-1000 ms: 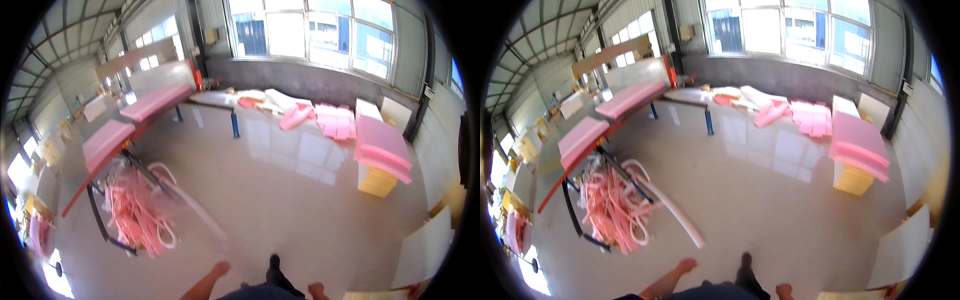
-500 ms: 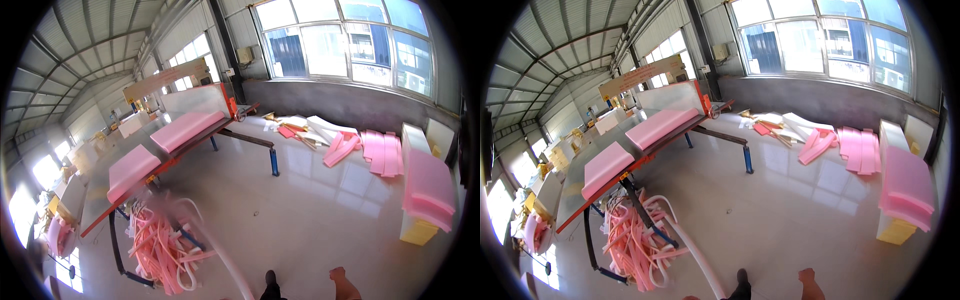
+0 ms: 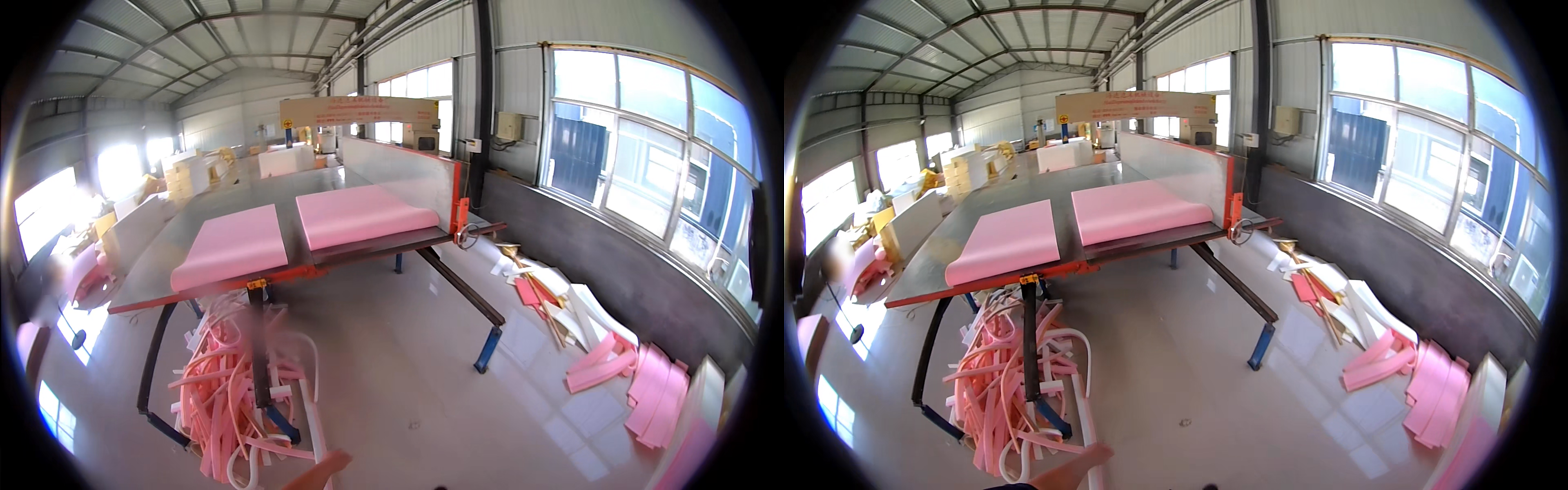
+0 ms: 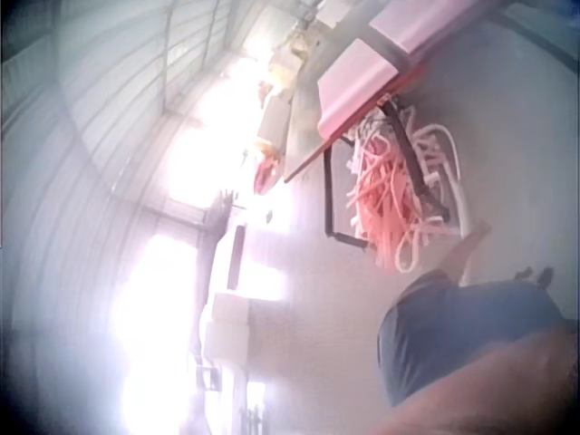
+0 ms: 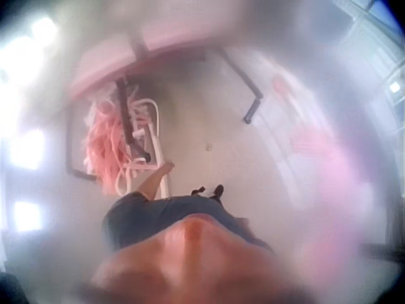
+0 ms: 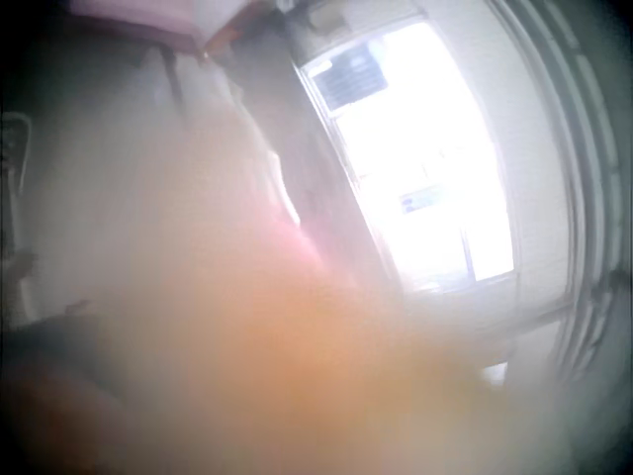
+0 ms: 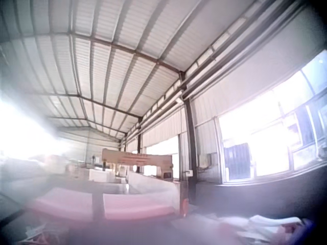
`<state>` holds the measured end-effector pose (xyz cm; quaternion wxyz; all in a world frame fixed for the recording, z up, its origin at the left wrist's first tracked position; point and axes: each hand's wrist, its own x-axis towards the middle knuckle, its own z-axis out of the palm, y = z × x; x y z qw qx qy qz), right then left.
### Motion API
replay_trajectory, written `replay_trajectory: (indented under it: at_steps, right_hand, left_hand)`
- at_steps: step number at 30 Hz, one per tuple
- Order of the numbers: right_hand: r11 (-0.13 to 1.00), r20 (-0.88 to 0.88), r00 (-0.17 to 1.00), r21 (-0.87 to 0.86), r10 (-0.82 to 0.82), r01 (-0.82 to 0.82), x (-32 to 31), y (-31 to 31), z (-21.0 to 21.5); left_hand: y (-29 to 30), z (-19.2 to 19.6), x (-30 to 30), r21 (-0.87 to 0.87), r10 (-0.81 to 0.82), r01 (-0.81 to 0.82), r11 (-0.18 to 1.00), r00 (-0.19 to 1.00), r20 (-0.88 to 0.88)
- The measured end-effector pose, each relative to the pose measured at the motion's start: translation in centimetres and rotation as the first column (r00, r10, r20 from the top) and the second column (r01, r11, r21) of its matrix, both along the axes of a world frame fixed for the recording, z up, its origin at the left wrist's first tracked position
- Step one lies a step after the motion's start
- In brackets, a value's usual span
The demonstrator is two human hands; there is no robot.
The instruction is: The person measures a pink foam sheet with a tape measure, then uses a hydraulic guillotine cutter to trim and cut the foam into smaller rectangular pieces. The person repeatedly positions the foam, operates the cutter, and removes the cut pieces.
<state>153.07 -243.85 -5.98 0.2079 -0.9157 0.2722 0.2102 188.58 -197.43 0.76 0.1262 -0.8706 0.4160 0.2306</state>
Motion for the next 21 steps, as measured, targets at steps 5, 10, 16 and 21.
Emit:
replay_trajectory:
  at_steps: [5, 10, 16, 21]
  right_hand:
    - [0.995, 0.048, 0.994, 0.012, -0.100, 0.099, 14.6, -10.3, 2.7]
    - [0.996, 0.174, 0.985, 0.088, -0.017, 0.002, 35.9, -15.7, 8.1]
    - [0.978, 0.364, 0.928, 0.148, 0.083, -0.146, 60.0, -21.2, 16.5]
    - [0.951, 0.380, 0.909, 0.177, 0.170, -0.252, 74.8, -20.9, 18.0]
  left_hand:
    - [-14.3, 2.3, 9.0, -0.306, 0.453, -0.595, 0.744, 0.784, -0.424]
    - [-13.6, -1.8, 16.0, -0.241, 0.142, -0.250, 0.938, 0.909, -0.391]
    - [-14.2, 0.5, 21.5, -0.163, 0.496, -0.623, 0.765, 0.731, -0.468]
    - [-9.8, 0.2, 27.4, -0.106, 0.687, -0.800, 0.591, 0.568, -0.454]
